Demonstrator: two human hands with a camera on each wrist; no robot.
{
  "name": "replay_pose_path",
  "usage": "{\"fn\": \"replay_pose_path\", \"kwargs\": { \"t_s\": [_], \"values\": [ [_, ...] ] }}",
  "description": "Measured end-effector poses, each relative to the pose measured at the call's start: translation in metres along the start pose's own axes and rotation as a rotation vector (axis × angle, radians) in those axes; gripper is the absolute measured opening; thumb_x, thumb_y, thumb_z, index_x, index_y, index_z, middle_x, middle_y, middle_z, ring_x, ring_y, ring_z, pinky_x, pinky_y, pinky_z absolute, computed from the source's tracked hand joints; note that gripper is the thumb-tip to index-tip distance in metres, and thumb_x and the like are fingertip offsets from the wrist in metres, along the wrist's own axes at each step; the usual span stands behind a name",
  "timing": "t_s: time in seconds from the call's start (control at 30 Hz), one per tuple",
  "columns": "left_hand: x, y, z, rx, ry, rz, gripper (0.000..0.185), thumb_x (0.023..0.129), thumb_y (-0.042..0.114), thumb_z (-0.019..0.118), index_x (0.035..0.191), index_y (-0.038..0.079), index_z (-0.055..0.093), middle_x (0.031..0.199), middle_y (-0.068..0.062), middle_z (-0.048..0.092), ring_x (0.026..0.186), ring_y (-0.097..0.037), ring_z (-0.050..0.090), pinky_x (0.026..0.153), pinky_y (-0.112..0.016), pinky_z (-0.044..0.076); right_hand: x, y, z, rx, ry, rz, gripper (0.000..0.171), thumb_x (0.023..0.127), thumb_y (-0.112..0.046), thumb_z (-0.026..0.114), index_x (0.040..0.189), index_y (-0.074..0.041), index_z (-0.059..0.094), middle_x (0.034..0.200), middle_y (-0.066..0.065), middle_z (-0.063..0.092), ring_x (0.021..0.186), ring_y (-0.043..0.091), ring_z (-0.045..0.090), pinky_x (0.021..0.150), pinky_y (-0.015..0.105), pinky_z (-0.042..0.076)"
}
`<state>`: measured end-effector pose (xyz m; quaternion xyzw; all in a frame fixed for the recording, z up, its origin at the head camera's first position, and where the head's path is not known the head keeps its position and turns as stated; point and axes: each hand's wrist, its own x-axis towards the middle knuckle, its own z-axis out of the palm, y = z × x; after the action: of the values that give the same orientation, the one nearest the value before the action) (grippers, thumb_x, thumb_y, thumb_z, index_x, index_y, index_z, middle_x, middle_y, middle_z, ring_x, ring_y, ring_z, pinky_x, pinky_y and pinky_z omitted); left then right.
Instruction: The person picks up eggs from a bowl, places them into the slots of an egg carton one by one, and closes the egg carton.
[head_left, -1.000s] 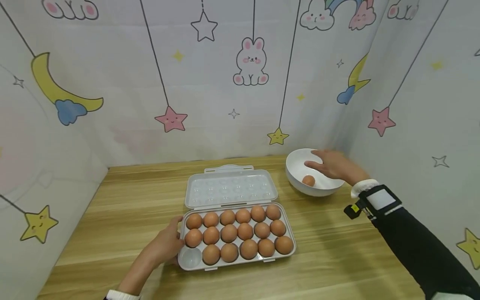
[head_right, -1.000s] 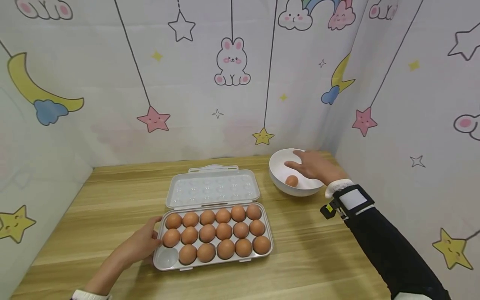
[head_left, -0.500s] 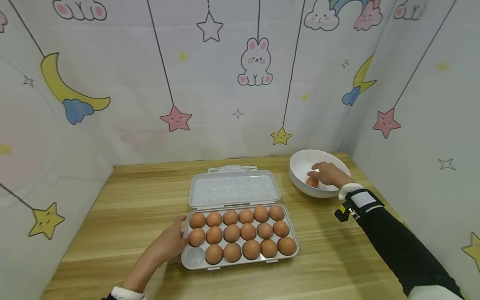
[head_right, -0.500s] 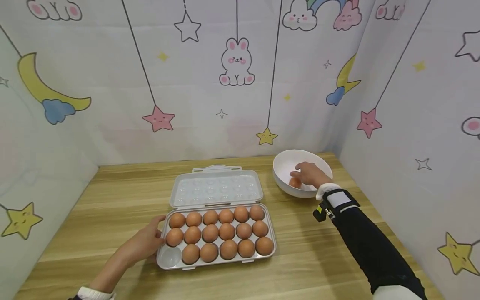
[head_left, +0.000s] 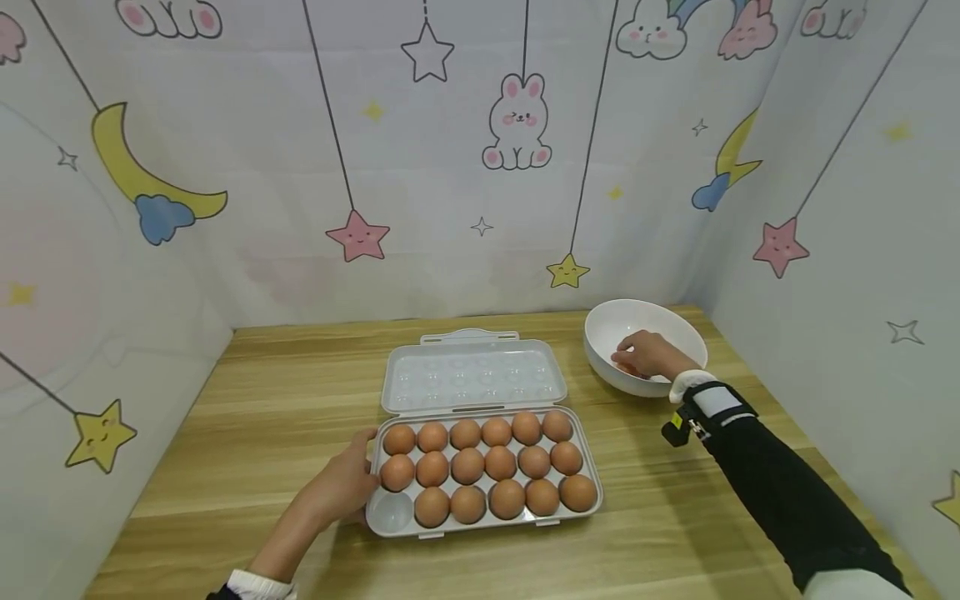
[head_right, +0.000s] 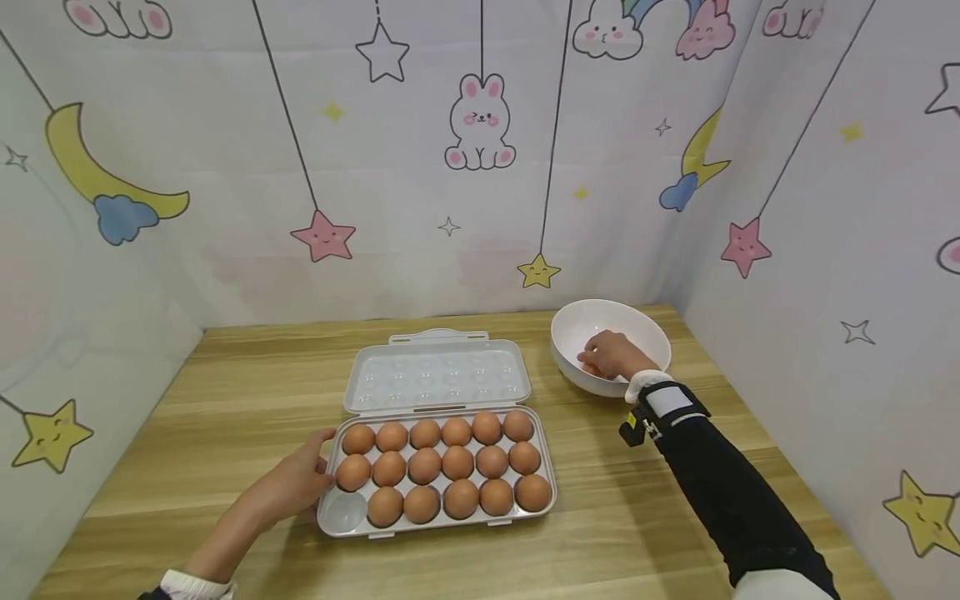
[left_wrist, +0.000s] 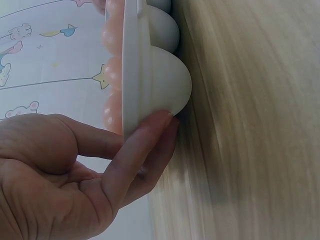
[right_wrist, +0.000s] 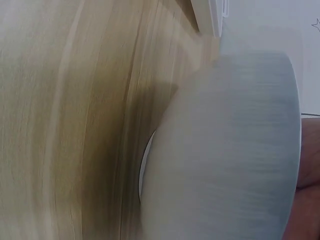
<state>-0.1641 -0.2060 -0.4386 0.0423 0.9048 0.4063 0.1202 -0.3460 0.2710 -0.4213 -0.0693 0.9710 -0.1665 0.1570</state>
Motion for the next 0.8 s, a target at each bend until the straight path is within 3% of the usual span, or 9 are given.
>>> {"fn": "replay_pose_path", "kwargs": {
  "t_s": [0.13, 0.2, 0.37, 0.6, 0.8],
  "values": [
    [0.0, 0.002, 0.0, 0.002, -0.002, 0.002, 0.067, 0.077, -0.008, 0.053, 0.138, -0.007, 0.025, 0.087, -0.014, 0.061, 0.077, -0.024, 0.06, 0.059, -0.036, 0.054, -0.001, -0.001, -0.001, -0.023, -0.007, -0.018, 0.025, 0.094, -0.025, 0.052, 0.088, -0.004, 0.065, 0.063, 0.002, 0.056, 0.057, 0.015, 0.052, 0.052, 0.025, 0.043],
    [-0.001, 0.002, 0.0, 0.005, -0.001, 0.003, 0.067, 0.077, -0.008, 0.053, 0.138, -0.007, 0.025, 0.087, -0.015, 0.061, 0.078, -0.025, 0.06, 0.06, -0.036, 0.054, -0.002, -0.002, -0.002, -0.041, -0.003, -0.032, 0.026, 0.094, -0.024, 0.053, 0.082, -0.005, 0.064, 0.062, 0.003, 0.056, 0.057, 0.015, 0.052, 0.053, 0.026, 0.044],
    [-0.002, 0.004, 0.0, -0.008, -0.006, 0.003, 0.067, 0.077, -0.008, 0.052, 0.138, -0.008, 0.024, 0.088, -0.015, 0.061, 0.079, -0.025, 0.06, 0.061, -0.037, 0.054, -0.005, -0.001, -0.002, -0.029, 0.026, -0.04, 0.024, 0.091, -0.023, 0.058, 0.093, 0.0, 0.064, 0.065, 0.002, 0.059, 0.06, 0.016, 0.057, 0.055, 0.028, 0.049],
    [-0.003, 0.004, 0.002, -0.028, -0.012, -0.01, 0.067, 0.078, -0.008, 0.052, 0.139, -0.007, 0.023, 0.088, -0.016, 0.061, 0.078, -0.025, 0.06, 0.057, -0.036, 0.054, -0.014, 0.004, -0.005, 0.053, 0.076, -0.035, 0.033, 0.087, -0.022, 0.062, 0.105, 0.006, 0.058, 0.071, 0.004, 0.065, 0.066, 0.018, 0.061, 0.06, 0.031, 0.051],
    [-0.004, 0.003, 0.004, -0.02, -0.008, -0.012, 0.067, 0.078, -0.008, 0.052, 0.139, -0.007, 0.023, 0.088, -0.016, 0.061, 0.079, -0.026, 0.06, 0.057, -0.036, 0.054, -0.03, -0.002, -0.019, 0.039, 0.176, -0.005, 0.043, 0.086, -0.028, 0.06, 0.113, 0.005, 0.059, 0.101, 0.016, 0.063, 0.086, 0.027, 0.057, 0.069, 0.038, 0.05]
  ]
}}
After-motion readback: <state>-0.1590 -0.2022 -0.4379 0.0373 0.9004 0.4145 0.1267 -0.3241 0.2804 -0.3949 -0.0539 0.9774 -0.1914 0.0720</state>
